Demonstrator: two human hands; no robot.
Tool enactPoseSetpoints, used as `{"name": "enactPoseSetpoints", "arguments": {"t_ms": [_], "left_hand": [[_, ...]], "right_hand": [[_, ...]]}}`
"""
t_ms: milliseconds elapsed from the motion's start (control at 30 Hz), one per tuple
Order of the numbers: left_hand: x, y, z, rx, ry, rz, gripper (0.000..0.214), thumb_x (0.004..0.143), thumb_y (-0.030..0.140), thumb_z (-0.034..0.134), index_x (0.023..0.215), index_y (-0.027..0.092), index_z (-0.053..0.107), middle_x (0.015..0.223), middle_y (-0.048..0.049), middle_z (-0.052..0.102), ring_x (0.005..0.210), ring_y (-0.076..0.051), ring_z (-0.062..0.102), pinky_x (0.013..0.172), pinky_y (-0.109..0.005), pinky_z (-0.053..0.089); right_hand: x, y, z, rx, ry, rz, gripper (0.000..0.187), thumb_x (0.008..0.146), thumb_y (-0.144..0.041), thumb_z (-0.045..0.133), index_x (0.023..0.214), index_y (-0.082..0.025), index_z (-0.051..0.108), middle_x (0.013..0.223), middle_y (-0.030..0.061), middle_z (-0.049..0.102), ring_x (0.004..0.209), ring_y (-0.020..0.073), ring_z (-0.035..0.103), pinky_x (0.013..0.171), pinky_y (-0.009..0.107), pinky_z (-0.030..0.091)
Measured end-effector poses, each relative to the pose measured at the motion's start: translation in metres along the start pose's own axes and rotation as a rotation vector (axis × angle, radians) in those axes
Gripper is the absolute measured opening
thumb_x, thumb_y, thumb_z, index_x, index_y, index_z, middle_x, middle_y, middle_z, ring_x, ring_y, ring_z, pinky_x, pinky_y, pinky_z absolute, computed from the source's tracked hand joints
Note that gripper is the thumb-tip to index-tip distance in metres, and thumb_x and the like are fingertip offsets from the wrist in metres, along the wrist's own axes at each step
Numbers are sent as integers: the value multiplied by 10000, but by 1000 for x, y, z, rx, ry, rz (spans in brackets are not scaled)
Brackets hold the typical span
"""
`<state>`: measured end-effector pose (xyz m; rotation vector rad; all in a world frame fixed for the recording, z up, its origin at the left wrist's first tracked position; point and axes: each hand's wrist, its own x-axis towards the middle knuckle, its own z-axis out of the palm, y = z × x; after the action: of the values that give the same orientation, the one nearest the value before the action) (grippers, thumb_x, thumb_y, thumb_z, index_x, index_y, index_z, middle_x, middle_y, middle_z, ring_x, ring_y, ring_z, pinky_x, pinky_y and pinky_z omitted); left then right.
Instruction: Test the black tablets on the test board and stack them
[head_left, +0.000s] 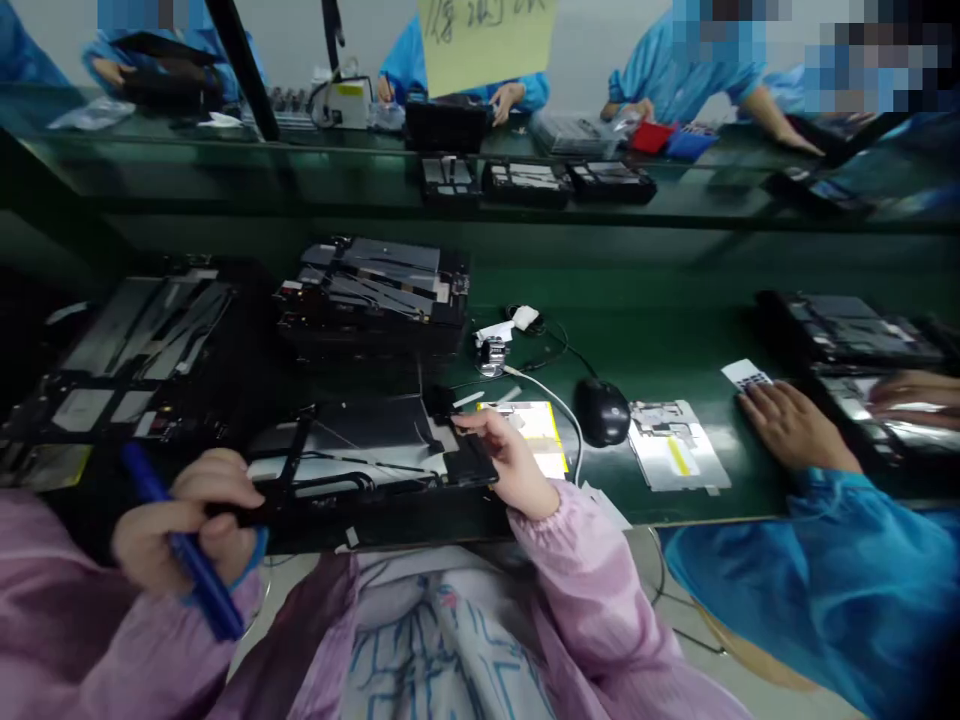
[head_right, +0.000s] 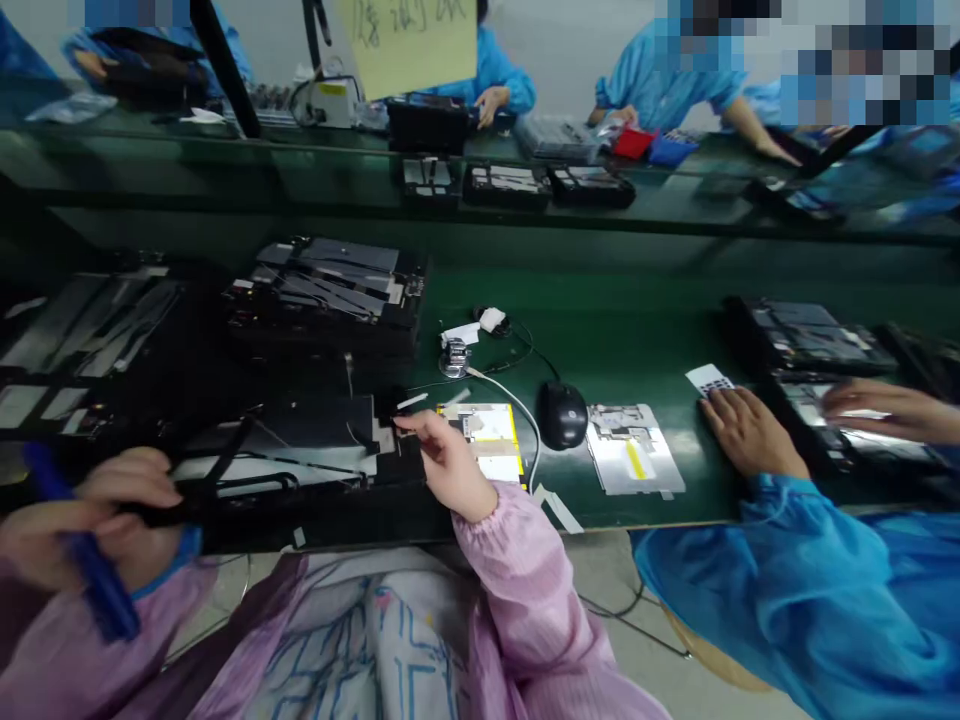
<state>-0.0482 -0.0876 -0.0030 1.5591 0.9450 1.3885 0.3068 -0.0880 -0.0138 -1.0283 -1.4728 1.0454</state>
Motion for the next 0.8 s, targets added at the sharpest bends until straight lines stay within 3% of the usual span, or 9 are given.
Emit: {"name": "enactPoseSetpoints", "arguments": {"t_ms": [33, 67, 167, 300, 400, 467, 533, 667, 800], "left_hand": [[4, -12, 18, 18, 194, 190, 253, 653, 427, 626, 748, 390, 394, 476, -9, 488, 764, -374, 592, 633, -557, 466], [3, -21, 32, 57, 292, 312, 255, 668, 395, 634, 755, 370, 395, 482, -7, 491, 756, -356, 592, 672, -549, 463], [-15, -31, 49, 192, 421, 361, 226, 724, 367, 604, 711, 325, 383, 502, -13, 496, 726, -314, 589, 726, -527, 445], [-27, -20, 42, 358, 252, 157, 231, 744, 339, 643, 674, 299, 426, 575, -4, 556, 700, -263, 591, 729, -469, 450], [-21, -15, 38, 502, 151, 93, 250, 720, 247, 731, 665, 245, 486, 637, 11, 603, 653, -199, 587, 668, -373, 472], [-17, -14, 39, 552, 113, 71, 225, 748, 261, 737, 690, 215, 524, 660, 6, 616, 649, -176, 593, 628, -323, 479], [-16, -11, 44, 492, 110, 76, 220, 820, 389, 675, 762, 204, 573, 683, -15, 627, 679, -183, 605, 641, -320, 491], [-11, 9, 63, 146, 120, 163, 538, 887, 659, 405, 867, 193, 673, 600, -36, 569, 594, -186, 549, 575, -328, 457], [-2, 29, 92, 36, -241, -89, 373, 950, 418, 460, 856, 159, 711, 658, -53, 598, 588, -148, 554, 525, -266, 439]], "right_hand": [[-4, 9, 3, -8, -13, 17, 214, 862, -214, 549, 1070, -223, 601, 958, 51, 699, 892, 161, 683, 809, 309, 557], [-8, 17, 5, -40, -28, 29, 237, 862, -182, 513, 1078, -224, 601, 972, 55, 699, 900, 162, 683, 829, 321, 556], [-14, 27, 5, -202, -87, 19, 398, 789, -69, 426, 1109, -221, 607, 1055, 67, 687, 1009, 183, 662, 926, 371, 533], [-17, 19, 1, -456, -87, 19, 511, 709, -23, 387, 1132, -203, 611, 1136, 94, 647, 1136, 216, 599, 1005, 426, 493], [-19, 13, 11, -639, 13, 43, 469, 808, -87, 420, 1254, -149, 551, 1290, 156, 570, 1306, 262, 470, 1090, 491, 411], [-20, 11, 27, -716, -16, 25, 457, 891, -150, 400, 1338, -115, 488, 1396, 176, 503, 1393, 275, 366, 1136, 536, 330], [-20, 11, 44, -778, -137, 10, 447, 936, -168, 355, 1366, -115, 468, 1446, 166, 468, 1416, 285, 332, 1151, 587, 257], [-16, 1, 62, -831, -290, -1, 454, 961, -180, 334, 1403, -132, 425, 1479, 153, 434, 1423, 314, 308, 1139, 664, 143], [-17, -22, 57, -675, -254, -196, 439, 978, -348, 364, 1342, -121, 454, 1403, 175, 499, 1395, 301, 333, 1147, 604, 190]]}}
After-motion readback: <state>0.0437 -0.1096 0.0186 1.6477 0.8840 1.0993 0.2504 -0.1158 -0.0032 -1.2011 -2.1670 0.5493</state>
